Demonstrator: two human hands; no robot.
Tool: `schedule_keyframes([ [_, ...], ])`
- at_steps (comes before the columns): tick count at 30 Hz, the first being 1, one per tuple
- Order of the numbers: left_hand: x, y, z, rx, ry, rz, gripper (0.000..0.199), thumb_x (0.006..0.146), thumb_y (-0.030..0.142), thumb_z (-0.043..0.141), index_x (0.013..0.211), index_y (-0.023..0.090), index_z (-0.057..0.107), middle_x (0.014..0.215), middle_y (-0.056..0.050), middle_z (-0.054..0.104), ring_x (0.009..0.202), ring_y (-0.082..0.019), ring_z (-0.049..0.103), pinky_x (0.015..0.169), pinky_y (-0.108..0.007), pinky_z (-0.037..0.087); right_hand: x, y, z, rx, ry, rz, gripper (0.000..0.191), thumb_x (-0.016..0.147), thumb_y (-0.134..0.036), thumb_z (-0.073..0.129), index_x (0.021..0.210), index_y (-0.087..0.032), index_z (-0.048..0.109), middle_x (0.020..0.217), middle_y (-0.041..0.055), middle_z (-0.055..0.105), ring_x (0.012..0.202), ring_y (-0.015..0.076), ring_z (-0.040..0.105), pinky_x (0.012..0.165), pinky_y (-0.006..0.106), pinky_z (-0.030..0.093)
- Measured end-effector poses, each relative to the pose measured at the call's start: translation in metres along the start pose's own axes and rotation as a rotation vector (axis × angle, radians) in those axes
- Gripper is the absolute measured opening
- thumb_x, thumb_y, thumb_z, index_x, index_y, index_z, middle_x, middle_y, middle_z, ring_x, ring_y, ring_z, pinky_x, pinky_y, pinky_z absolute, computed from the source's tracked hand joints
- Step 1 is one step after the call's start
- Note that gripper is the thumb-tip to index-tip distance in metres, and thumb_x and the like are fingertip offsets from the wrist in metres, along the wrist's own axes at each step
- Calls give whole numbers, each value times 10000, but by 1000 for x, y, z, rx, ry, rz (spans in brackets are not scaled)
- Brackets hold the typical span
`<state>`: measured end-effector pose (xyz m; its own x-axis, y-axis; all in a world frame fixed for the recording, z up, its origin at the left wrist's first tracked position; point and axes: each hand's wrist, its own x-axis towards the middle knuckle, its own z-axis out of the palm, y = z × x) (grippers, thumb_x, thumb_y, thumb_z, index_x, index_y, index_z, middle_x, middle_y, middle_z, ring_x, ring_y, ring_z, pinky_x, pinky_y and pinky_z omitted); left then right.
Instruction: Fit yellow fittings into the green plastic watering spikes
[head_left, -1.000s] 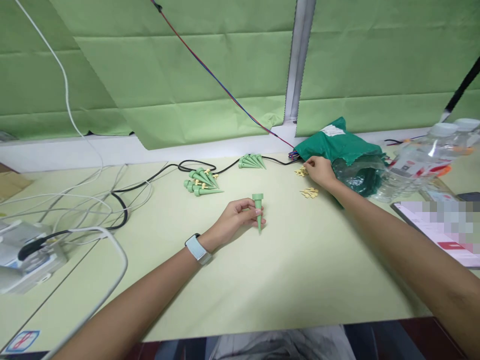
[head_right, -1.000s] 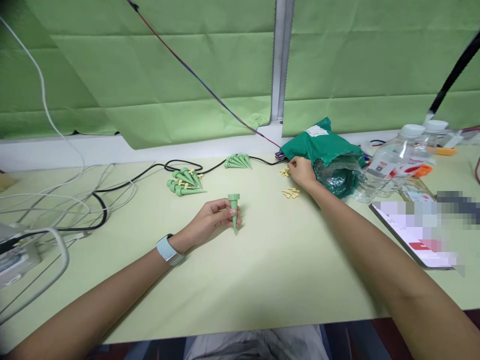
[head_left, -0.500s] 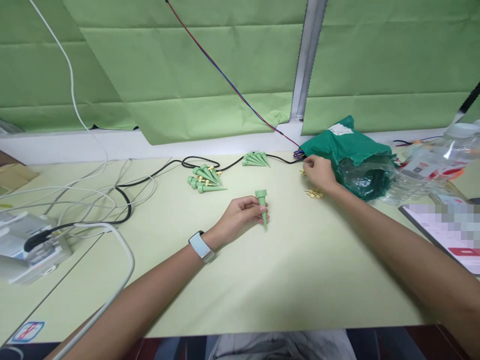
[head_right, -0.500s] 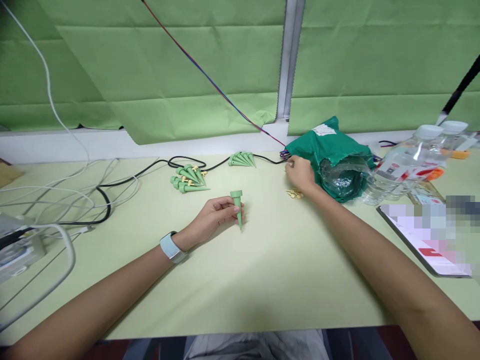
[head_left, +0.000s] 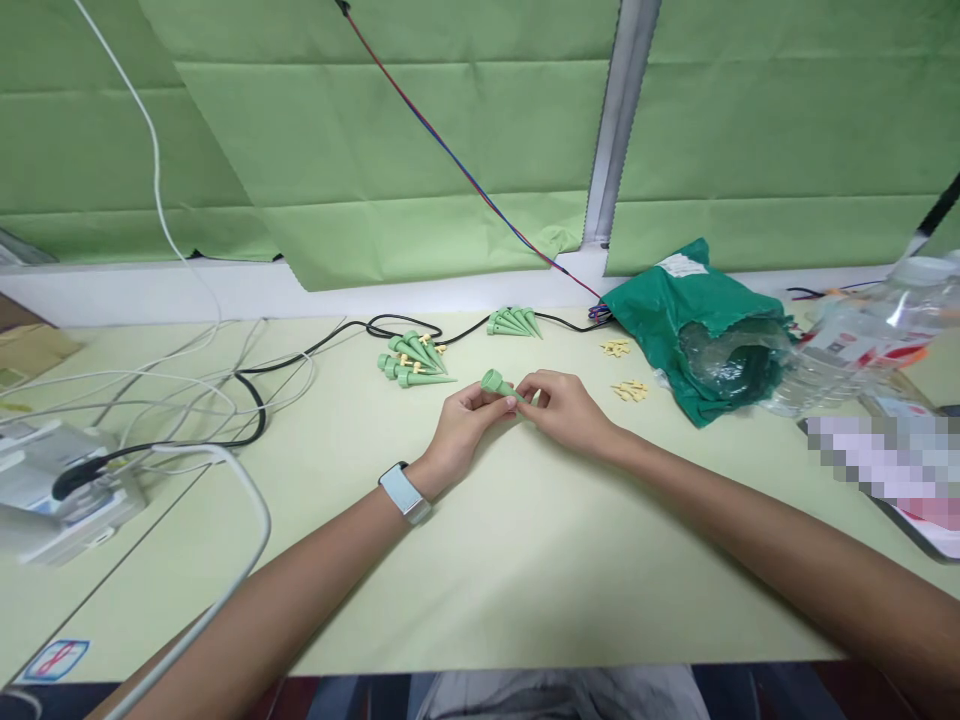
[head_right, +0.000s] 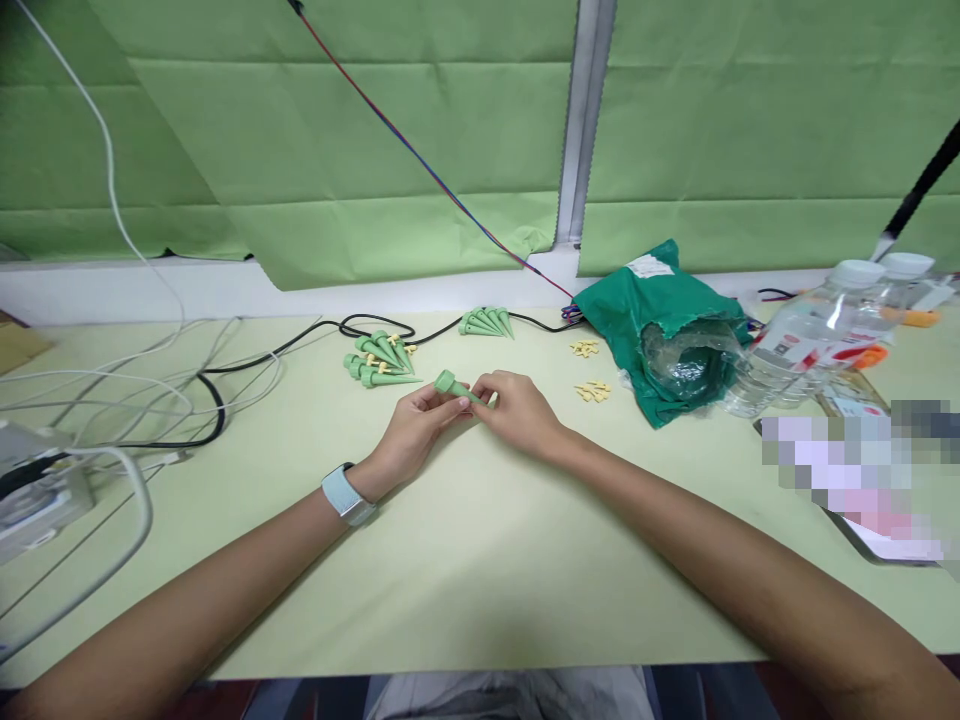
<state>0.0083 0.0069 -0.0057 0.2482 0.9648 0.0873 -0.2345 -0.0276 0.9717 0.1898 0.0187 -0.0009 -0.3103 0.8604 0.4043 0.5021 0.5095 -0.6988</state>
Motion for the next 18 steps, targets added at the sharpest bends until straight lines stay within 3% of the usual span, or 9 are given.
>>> schedule_keyframes([
  [4,1,-2,-1,-44,75,-58,422,787,201,774,1184,163,636,1057,-80,686,917,-203,709,944,-449,560,34,30,-1,-21,103,183,173,819,-308,707,943,-187,716,767,13,709,695,166,636,665,257,453],
  [9,3,-4,-4,-27,66,-65,279,786,166,728,1045,146,628,1065,-87,651,841,-190,712,851,-417,585,99,83,-10,-305,302,398,272,794,-211,696,1050,-132,647,954,110,720,869,224,655,762,293,475],
  [13,2,-3,-4,-3,62,-73,215,784,162,714,977,149,621,1035,-74,644,821,-177,704,831,-396,580,132,109,-12,-376,314,464,174,809,-167,652,981,-144,666,1001,168,701,933,281,650,809,350,480],
  [18,1,-2,-3,-18,57,-82,199,769,146,706,948,151,620,991,-61,645,796,-166,696,808,-377,576,151,123,-4,-432,286,486,141,832,-222,658,955,-167,701,1005,179,698,942,306,652,824,384,495],
])
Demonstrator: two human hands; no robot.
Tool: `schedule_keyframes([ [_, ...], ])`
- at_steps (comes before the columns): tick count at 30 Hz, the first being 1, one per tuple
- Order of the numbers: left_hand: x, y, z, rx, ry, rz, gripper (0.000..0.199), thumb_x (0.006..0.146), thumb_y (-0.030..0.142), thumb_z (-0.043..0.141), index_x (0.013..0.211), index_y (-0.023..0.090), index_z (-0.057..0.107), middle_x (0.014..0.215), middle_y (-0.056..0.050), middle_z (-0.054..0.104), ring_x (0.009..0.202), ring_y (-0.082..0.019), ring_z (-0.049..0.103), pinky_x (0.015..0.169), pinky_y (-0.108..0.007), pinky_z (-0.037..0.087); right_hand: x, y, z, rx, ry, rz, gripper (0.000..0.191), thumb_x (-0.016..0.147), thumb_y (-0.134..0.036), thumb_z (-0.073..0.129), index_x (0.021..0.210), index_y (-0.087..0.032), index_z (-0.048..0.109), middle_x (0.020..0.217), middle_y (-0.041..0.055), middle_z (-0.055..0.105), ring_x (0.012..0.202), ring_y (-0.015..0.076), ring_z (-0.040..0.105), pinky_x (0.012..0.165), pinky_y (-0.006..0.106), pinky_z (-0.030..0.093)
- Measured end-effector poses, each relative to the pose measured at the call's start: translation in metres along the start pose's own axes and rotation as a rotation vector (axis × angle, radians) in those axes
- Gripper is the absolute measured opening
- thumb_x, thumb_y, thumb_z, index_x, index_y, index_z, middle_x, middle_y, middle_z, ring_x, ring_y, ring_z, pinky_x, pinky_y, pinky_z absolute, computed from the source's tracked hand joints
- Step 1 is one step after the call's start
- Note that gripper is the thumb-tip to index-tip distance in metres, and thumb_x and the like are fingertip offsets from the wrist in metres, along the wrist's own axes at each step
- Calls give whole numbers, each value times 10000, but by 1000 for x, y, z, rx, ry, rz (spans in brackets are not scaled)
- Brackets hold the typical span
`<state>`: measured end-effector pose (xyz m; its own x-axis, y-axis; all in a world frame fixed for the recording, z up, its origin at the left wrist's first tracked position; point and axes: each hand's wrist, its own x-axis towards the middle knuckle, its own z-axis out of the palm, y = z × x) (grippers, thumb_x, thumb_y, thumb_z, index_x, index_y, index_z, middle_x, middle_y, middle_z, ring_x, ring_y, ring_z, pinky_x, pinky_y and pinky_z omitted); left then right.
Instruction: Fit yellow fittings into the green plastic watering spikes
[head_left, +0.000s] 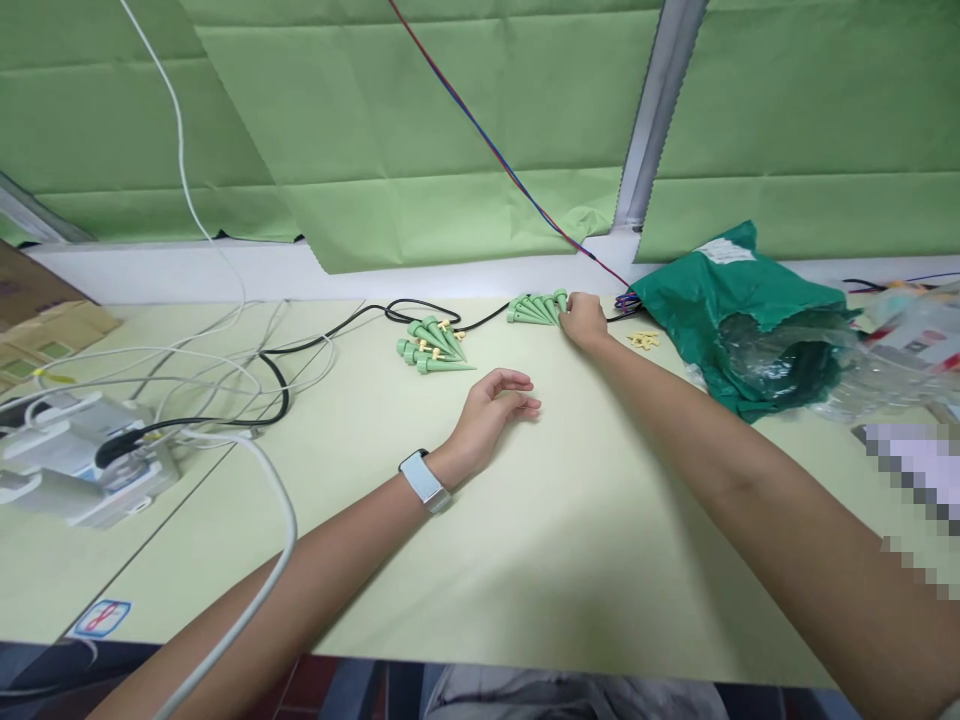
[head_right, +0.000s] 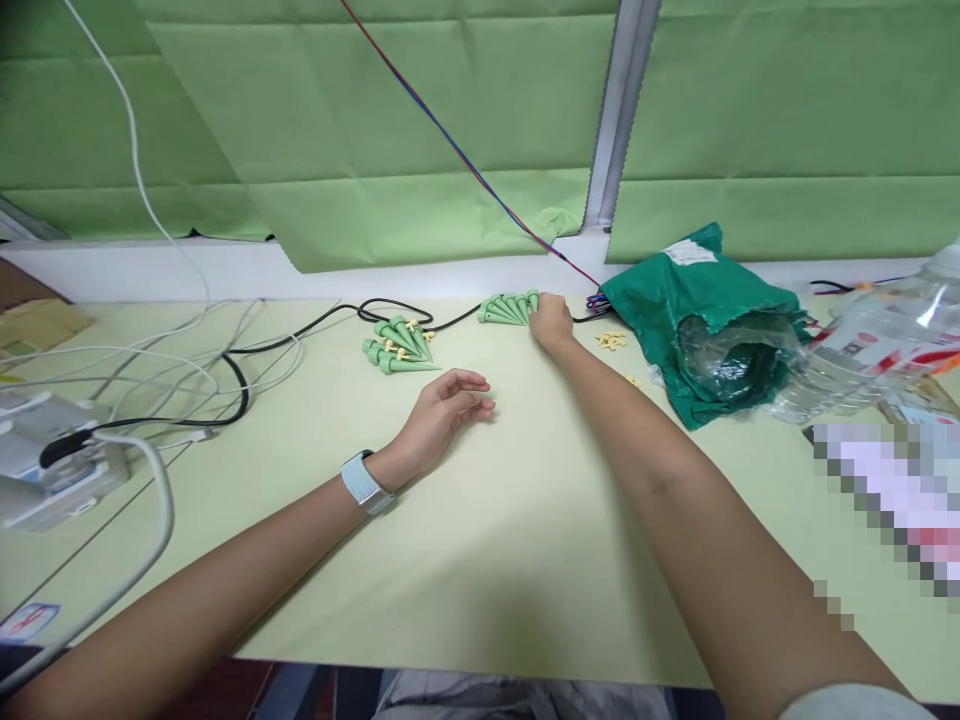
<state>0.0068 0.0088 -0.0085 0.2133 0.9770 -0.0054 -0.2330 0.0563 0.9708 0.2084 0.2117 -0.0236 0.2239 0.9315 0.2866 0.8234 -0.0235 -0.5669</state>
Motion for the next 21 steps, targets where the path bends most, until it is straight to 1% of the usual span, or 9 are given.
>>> schedule_keyframes([
  [6,1,-1,-1,-15,0,-6,184,768,134,691,937,148,619,988,-60,642,793,-165,695,794,-367,574,5,-4,7,-33,-9,39,229,845,-292,662,1013,-147,720,981,205,706,936,319,665,812,393,512],
  [10,0,0,0,-17,-4,-10,171,773,118,675,932,143,619,1002,-59,629,797,-165,695,801,-366,576,-1,-6,4,-33,-31,39,255,874,-320,640,1031,-131,706,989,219,700,934,329,672,820,398,506],
  [13,0,2,1,-16,-4,-15,162,770,114,674,919,142,619,996,-57,626,794,-161,691,803,-363,574,-5,-8,-1,-35,-44,32,247,891,-315,610,1036,-133,692,994,212,691,933,330,665,814,396,501],
  [16,0,2,1,-12,-6,-15,155,764,124,679,907,145,622,985,-58,632,793,-162,690,803,-367,571,-12,-12,-5,-46,-22,9,268,889,-277,588,1099,-130,664,1094,213,659,971,326,641,819,391,489],
  [18,-1,2,2,-8,-11,-16,159,755,132,683,902,149,627,977,-57,636,790,-164,688,796,-368,570,-20,-19,-5,-57,24,-33,305,895,-245,559,1169,-133,632,1200,213,613,1008,320,623,850,394,471],
  [19,-1,2,2,-6,-8,-9,156,753,140,682,898,152,629,971,-55,637,785,-164,685,781,-363,571,-27,-24,-5,-54,42,-79,310,899,-232,542,1185,-139,621,1232,207,595,1020,312,615,863,391,463],
  [21,-3,3,2,9,26,56,114,771,172,663,879,162,628,936,-44,638,752,-157,672,723,-335,562,-43,-39,-3,-10,4,-243,276,909,-220,515,1148,-148,633,1216,183,607,1017,290,606,866,371,451],
])
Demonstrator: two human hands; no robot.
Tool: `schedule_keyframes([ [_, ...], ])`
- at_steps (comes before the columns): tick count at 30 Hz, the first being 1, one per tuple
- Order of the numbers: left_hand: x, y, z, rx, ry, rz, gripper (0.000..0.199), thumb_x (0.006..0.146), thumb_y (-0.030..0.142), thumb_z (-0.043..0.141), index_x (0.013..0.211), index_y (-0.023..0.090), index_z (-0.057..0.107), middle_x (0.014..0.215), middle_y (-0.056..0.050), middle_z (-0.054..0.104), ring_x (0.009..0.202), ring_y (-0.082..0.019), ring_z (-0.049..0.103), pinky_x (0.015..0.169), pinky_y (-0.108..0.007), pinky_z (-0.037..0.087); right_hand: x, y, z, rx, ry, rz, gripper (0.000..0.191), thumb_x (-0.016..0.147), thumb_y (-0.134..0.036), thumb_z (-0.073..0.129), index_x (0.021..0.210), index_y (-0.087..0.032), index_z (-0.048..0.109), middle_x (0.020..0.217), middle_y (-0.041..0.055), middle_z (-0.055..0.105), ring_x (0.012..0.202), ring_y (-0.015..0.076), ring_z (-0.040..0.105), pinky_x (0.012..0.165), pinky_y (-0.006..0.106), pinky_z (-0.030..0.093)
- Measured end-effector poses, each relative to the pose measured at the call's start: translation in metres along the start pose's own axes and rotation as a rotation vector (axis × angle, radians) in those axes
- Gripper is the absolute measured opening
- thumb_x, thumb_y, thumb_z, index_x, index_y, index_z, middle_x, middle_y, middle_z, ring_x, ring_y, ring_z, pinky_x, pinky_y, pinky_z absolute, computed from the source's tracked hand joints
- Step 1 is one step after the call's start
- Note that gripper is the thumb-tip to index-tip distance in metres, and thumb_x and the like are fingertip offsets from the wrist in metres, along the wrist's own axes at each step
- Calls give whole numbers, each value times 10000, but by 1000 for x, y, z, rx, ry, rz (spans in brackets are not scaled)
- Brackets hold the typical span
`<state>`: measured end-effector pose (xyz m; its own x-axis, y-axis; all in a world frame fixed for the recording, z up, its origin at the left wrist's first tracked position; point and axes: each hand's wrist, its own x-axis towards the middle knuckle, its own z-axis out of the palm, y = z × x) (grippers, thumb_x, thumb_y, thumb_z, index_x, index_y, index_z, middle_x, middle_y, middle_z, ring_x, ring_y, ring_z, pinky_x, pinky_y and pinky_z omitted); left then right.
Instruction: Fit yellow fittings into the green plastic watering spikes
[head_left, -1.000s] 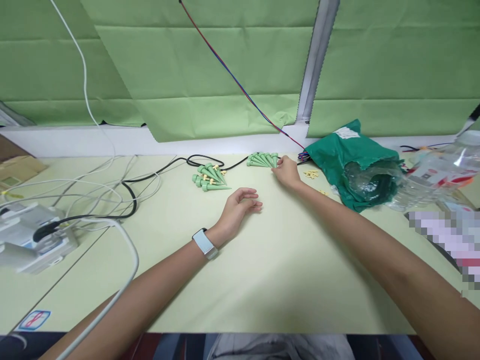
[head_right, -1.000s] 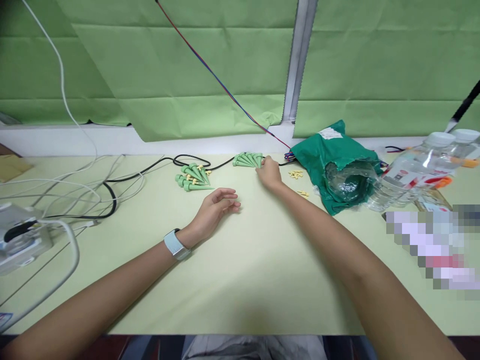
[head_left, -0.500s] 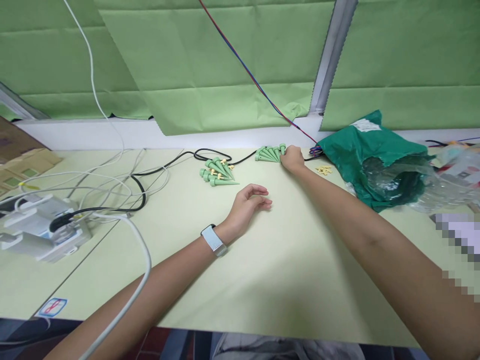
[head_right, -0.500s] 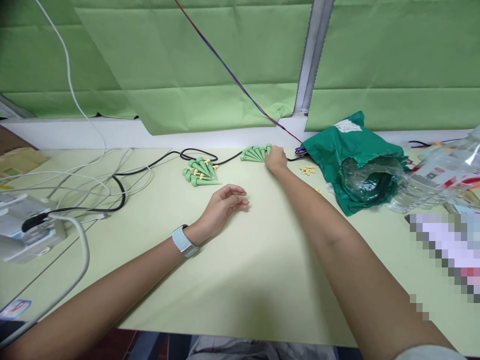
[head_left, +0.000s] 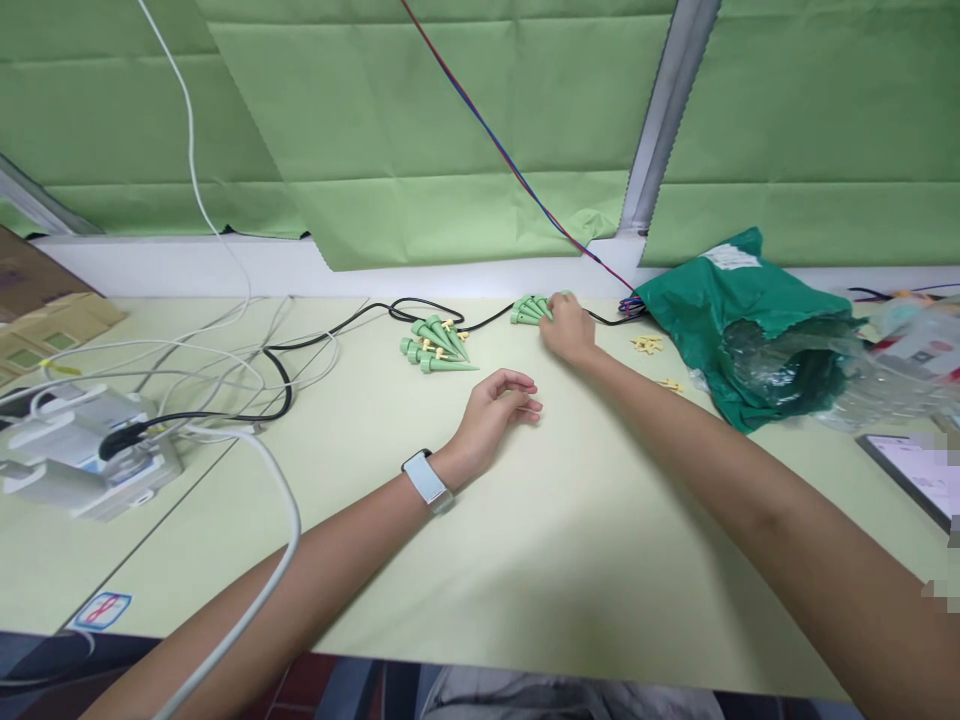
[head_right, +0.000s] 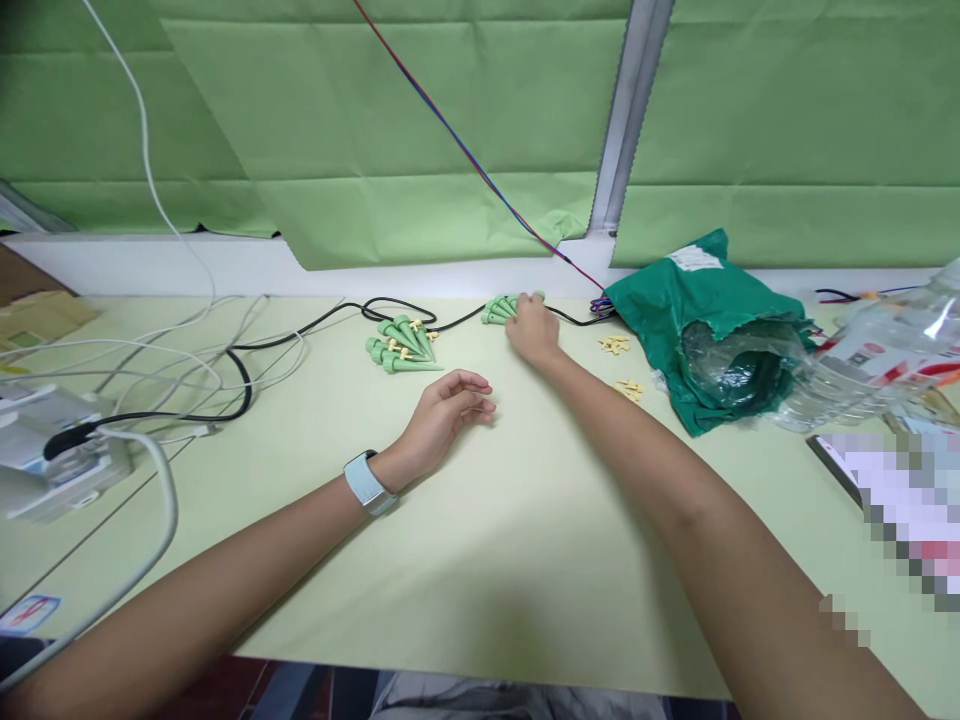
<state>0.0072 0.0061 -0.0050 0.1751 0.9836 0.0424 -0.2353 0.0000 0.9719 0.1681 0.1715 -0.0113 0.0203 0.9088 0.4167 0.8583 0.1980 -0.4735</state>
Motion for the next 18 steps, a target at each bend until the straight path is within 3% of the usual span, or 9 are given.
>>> schedule_keyframes([
  [2,-2,2,-1,34,66,132,58,804,199,626,857,177,618,864,-24,631,694,-139,644,661,-296,533,-15,-23,4,135,-198,-239,221,918,-239,505,1034,-148,670,1103,149,663,984,261,605,833,334,447],
  [4,-3,4,-3,67,122,255,33,830,212,598,855,190,606,796,-4,616,640,-124,609,625,-273,503,-29,-46,10,192,-313,-353,153,877,-288,586,924,-197,700,998,64,704,890,204,621,767,271,443],
  [6,-3,5,-4,79,139,298,37,839,219,592,869,200,601,762,5,606,611,-119,585,601,-264,485,-41,-67,16,225,-406,-406,105,818,-234,620,872,-206,705,934,40,715,813,186,623,685,252,412],
  [9,-2,4,-6,62,137,265,43,841,242,593,866,207,593,742,9,604,583,-117,565,566,-252,457,-51,-85,22,227,-448,-364,119,778,-150,570,695,-173,654,753,53,691,648,169,593,590,259,355],
  [13,0,4,-8,35,173,233,45,830,246,596,851,206,590,725,17,590,550,-104,538,535,-236,418,-58,-83,14,284,-475,-325,133,749,-134,577,627,-165,620,624,24,657,603,141,578,572,236,351],
  [18,2,5,-9,49,177,205,56,828,235,584,871,202,600,669,26,557,542,-98,512,522,-218,397,-73,-53,-8,373,-434,-250,115,788,-205,607,735,-161,700,711,10,699,677,135,600,618,227,400],
])
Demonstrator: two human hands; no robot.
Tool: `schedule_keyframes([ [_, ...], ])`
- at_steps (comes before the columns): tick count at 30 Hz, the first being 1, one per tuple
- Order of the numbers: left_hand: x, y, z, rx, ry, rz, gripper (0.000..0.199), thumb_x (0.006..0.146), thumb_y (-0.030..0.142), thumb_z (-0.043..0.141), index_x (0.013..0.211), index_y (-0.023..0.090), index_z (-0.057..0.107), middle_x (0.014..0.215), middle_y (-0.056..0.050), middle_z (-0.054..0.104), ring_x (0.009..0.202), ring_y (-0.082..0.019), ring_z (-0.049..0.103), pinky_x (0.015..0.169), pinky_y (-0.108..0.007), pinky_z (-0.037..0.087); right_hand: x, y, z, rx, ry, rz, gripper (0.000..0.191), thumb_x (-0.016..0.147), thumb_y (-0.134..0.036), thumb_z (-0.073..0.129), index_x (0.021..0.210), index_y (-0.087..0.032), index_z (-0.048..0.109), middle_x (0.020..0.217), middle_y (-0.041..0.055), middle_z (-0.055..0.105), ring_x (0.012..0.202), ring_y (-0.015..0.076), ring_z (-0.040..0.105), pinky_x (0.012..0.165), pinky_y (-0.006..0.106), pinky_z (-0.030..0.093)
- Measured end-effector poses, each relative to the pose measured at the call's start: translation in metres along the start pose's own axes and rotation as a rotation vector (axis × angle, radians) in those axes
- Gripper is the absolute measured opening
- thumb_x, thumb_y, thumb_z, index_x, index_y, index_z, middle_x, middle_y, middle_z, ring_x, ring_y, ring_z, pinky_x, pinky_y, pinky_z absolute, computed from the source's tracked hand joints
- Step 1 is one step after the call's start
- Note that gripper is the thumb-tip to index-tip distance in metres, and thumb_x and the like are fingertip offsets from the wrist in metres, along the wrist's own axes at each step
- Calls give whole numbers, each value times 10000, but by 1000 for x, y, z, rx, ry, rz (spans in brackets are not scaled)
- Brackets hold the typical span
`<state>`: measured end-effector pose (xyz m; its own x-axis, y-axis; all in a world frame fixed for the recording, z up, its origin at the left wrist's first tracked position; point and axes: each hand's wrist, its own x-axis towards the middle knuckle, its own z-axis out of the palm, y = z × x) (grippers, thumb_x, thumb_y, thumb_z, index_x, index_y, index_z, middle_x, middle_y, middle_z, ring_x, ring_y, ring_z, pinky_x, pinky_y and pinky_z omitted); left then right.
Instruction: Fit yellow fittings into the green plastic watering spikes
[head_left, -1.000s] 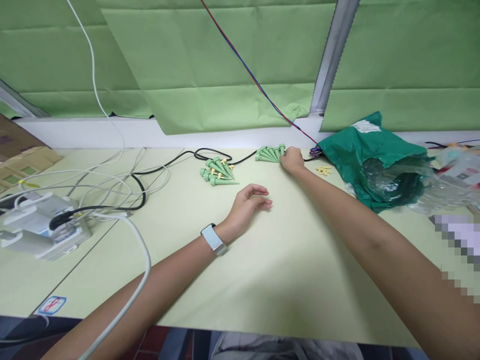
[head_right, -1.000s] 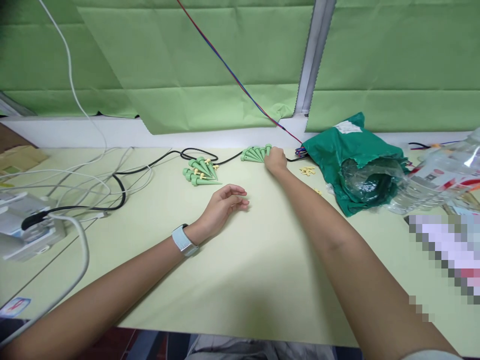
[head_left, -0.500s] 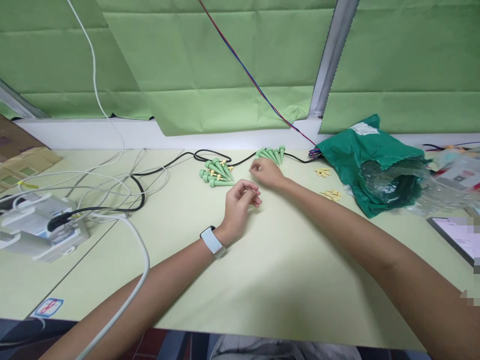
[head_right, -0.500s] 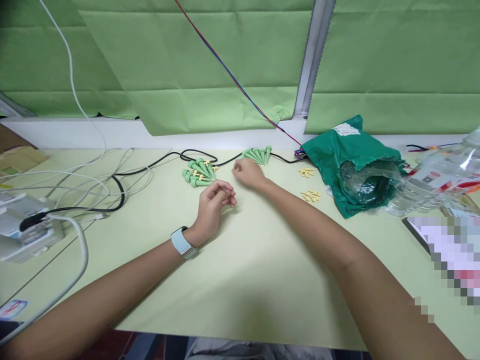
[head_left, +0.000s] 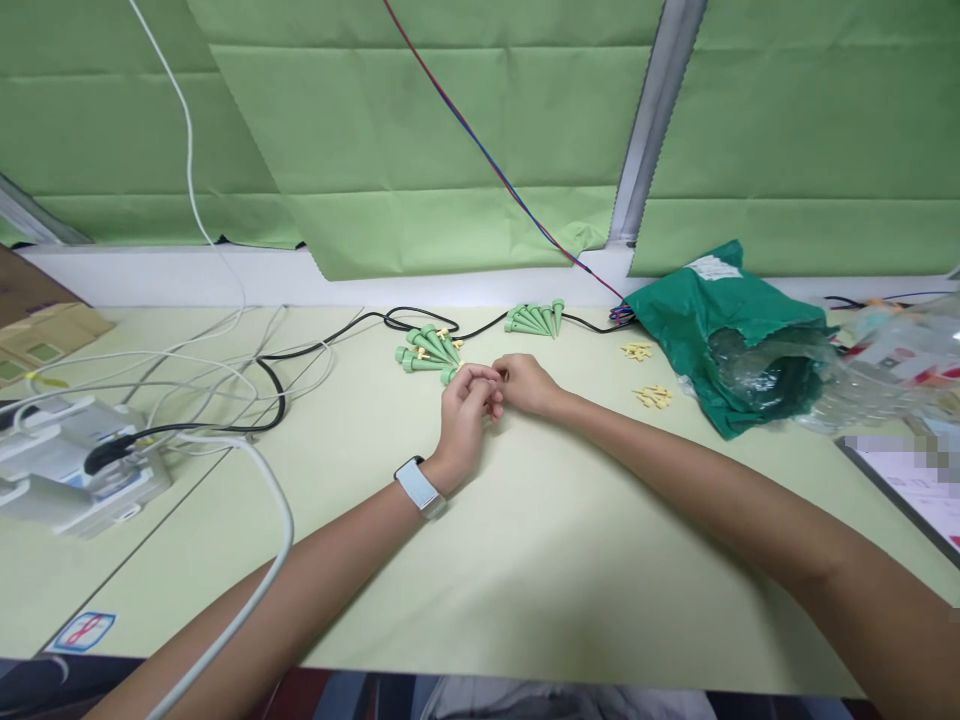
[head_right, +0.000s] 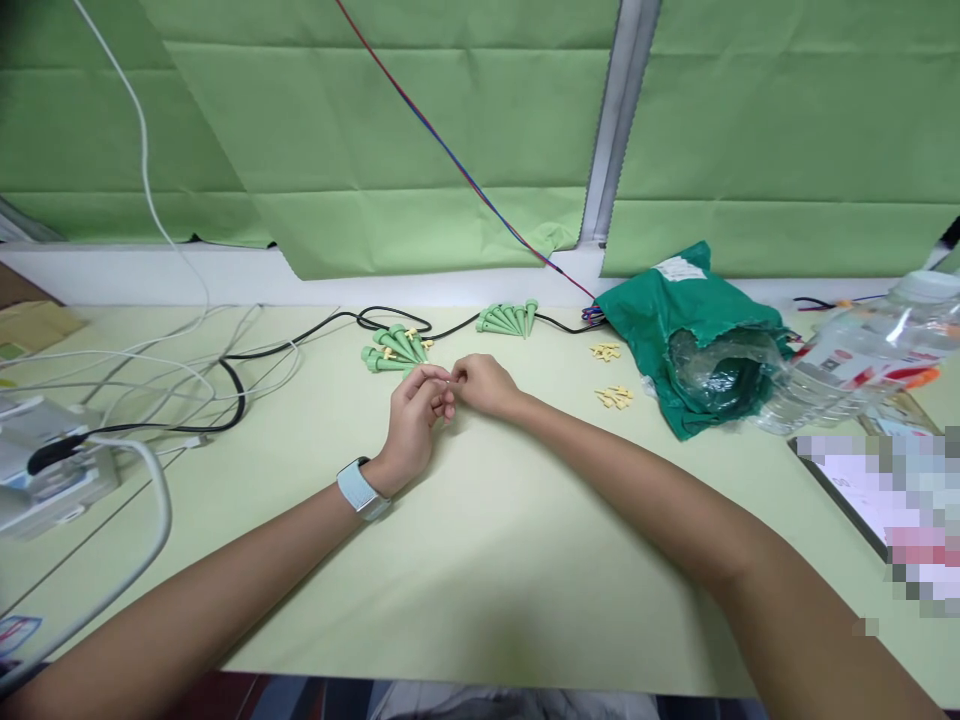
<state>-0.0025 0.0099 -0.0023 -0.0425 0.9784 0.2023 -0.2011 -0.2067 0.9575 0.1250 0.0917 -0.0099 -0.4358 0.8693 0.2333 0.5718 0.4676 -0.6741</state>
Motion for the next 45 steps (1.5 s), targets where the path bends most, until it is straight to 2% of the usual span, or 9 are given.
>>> schedule_keyframes([
  [3,-1,-1,1,29,-44,-22,53,850,244,567,835,196,583,619,33,534,531,-101,503,521,-216,413,-25,10,-11,104,140,87,175,816,-302,652,783,-147,725,760,37,710,700,146,599,655,249,427],
  [6,-2,-1,3,119,-93,-54,205,872,290,596,713,180,524,611,24,530,533,-100,519,527,-225,446,-58,13,-17,370,342,194,214,787,-360,716,752,-150,710,755,38,697,698,154,584,663,266,432],
  [8,-3,-1,5,149,-107,-97,289,869,356,650,709,187,477,637,21,548,540,-115,554,525,-247,480,-83,10,-18,507,394,228,237,787,-394,729,770,-159,701,750,25,674,676,149,563,624,263,410],
  [14,-6,2,12,50,-228,-138,303,847,410,722,949,204,524,755,27,588,675,-164,650,625,-309,559,-128,-8,-12,584,298,195,246,798,-410,743,793,-176,668,688,-16,578,609,118,466,547,245,337],
  [19,-6,1,14,2,-287,-173,181,864,305,686,972,182,609,885,1,611,798,-132,621,758,-265,521,-125,-10,-18,682,204,210,249,873,-418,643,798,-181,656,634,-35,544,529,100,443,513,240,344],
  [25,-6,2,10,110,-421,-184,148,857,219,630,1001,200,597,807,10,609,710,-135,600,665,-255,461,-123,-5,-24,832,141,202,240,903,-381,580,811,-170,649,694,-11,604,505,87,488,477,225,363],
  [32,-12,10,13,216,-525,-30,117,876,215,624,988,182,620,834,-11,621,746,-143,590,699,-272,472,-123,0,-28,788,-6,126,283,918,-398,604,794,-155,681,710,10,645,545,80,495,519,212,408],
  [38,-11,6,13,317,-514,-61,182,823,228,684,986,146,689,838,-41,673,743,-160,616,693,-280,485,-123,9,-42,743,-155,134,344,833,-471,724,824,-128,748,698,44,698,520,88,529,502,220,428],
  [45,-11,4,9,401,-555,-80,149,794,225,714,922,151,703,750,-18,649,697,-146,597,632,-253,438,-127,7,-39,612,-123,130,309,834,-421,718,796,-119,773,692,63,714,524,110,567,506,231,448],
])
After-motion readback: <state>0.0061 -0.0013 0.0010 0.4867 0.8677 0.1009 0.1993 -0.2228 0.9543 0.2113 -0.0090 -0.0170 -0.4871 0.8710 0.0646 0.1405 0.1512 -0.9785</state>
